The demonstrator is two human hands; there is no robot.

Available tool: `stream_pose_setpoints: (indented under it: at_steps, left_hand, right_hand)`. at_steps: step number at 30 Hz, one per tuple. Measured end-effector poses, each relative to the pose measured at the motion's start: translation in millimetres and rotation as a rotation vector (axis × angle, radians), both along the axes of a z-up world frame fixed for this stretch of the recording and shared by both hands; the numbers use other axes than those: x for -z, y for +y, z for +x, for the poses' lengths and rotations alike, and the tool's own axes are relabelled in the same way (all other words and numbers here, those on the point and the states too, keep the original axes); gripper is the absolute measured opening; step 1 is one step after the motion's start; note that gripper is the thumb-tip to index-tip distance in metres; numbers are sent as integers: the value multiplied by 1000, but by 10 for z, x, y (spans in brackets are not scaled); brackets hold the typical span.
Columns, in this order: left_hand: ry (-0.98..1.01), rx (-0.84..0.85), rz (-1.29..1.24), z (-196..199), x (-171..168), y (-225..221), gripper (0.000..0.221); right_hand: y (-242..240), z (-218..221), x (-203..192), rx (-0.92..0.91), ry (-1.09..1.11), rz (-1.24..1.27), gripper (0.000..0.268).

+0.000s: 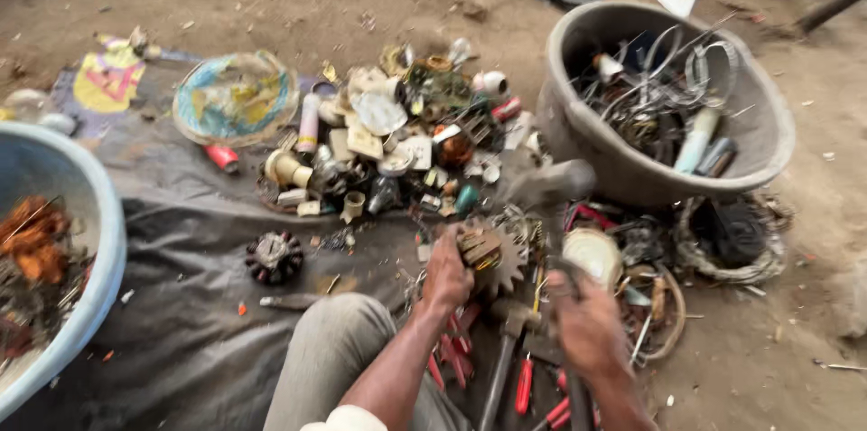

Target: The person uses a hammer, a screwdriver, and pliers to disassemble metal scrap and electronic components on a mat. They strike a metal gear and a transformer with the hammer, pry parts with the screwdriver, and pull pieces apart with the pliers.

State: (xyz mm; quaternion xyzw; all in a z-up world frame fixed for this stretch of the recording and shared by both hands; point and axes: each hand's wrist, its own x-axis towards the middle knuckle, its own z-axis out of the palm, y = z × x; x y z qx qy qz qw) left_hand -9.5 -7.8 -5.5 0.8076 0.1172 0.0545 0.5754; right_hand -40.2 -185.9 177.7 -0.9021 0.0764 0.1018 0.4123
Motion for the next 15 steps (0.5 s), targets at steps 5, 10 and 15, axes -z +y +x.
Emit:
stream_pose_setpoints:
  at_steps: [5, 10, 15]
  left_hand:
    - [244, 28, -91, -61, -325, 69, 105]
    - [181, -33, -227, -83, -209, 23, 97]
    - [45, -51, -11, 81, -3, 38, 98]
  right_hand:
    - [41, -246, 506, -128, -558, 72, 44]
    - [162, -273, 731, -73, 228, -67, 42]
    - [179, -260, 8, -169, -335, 65, 40]
